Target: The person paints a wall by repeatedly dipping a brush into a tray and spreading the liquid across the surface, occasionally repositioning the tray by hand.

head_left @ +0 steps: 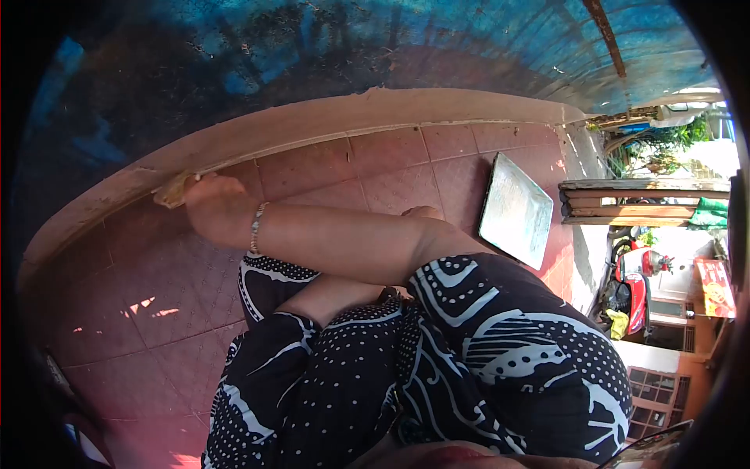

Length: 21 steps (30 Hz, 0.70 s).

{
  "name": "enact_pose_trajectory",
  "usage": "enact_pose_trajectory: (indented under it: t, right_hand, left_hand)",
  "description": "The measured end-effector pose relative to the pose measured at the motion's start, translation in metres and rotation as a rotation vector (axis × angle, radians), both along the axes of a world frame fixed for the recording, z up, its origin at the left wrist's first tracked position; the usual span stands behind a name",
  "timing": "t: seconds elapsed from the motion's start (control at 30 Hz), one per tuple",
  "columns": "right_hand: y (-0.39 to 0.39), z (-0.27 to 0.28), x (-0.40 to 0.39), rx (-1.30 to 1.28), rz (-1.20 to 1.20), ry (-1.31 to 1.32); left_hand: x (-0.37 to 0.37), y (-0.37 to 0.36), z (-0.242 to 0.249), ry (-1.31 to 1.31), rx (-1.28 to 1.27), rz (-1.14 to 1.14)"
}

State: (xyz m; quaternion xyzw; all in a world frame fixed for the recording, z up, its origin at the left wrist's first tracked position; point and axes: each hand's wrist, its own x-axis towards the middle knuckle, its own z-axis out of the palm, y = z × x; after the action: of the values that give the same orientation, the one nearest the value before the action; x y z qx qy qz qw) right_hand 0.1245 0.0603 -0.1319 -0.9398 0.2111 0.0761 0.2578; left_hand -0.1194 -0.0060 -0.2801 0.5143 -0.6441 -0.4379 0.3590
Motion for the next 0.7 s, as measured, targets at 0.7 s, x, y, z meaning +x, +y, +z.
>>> enact_pose_trajectory:
  t: [0.7]
  right_hand:
    - [-0.115, 0.004, -0.082, 0.011, -0.055, 0.246]
  left_hand:
    - [-0.003, -0.028, -0.016, -0.052, -0.121, -0.062]
